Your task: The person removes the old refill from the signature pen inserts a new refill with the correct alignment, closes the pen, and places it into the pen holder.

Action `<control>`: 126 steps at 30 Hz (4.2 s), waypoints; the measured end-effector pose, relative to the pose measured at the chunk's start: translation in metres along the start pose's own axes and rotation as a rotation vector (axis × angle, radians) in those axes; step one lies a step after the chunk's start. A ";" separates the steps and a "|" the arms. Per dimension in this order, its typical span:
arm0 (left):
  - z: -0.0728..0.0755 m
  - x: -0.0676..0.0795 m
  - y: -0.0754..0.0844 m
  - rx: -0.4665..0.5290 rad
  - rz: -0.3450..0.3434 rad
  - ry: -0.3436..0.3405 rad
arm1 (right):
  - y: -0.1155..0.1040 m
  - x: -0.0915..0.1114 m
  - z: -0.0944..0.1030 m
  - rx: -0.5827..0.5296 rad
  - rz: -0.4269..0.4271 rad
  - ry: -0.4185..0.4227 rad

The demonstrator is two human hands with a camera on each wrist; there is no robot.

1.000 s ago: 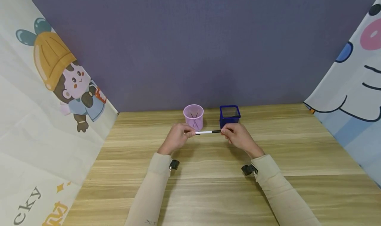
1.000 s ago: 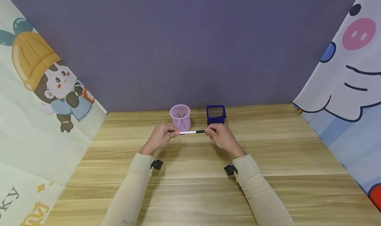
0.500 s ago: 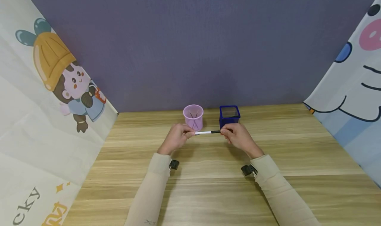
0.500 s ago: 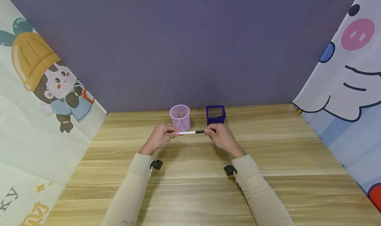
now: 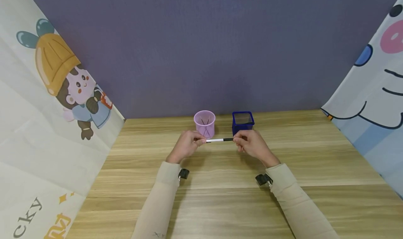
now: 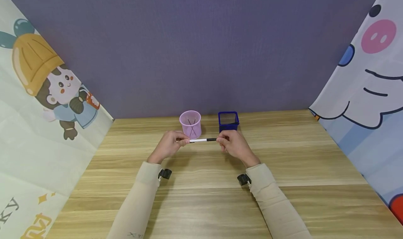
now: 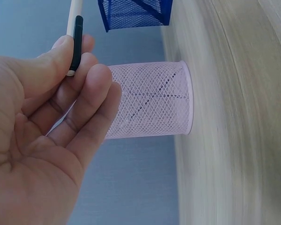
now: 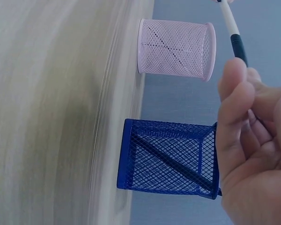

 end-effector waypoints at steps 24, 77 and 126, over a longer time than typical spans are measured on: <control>-0.001 -0.003 0.000 -0.012 -0.004 0.001 | 0.003 -0.002 0.001 -0.034 -0.034 -0.045; -0.005 -0.002 -0.003 -0.014 0.006 -0.033 | 0.003 -0.003 -0.005 -0.032 0.030 -0.112; -0.003 -0.001 -0.003 -0.001 0.040 -0.039 | 0.008 -0.004 -0.002 -0.052 0.010 -0.104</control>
Point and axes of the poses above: each hand's wrist, its own x-axis away from the middle knuckle, its own z-axis out of the back of the hand, y = z × x, the point moved 6 cm from there along -x, towards the middle knuckle, and after that the axes turned 11 degrees about y, right-handed, at the moved point
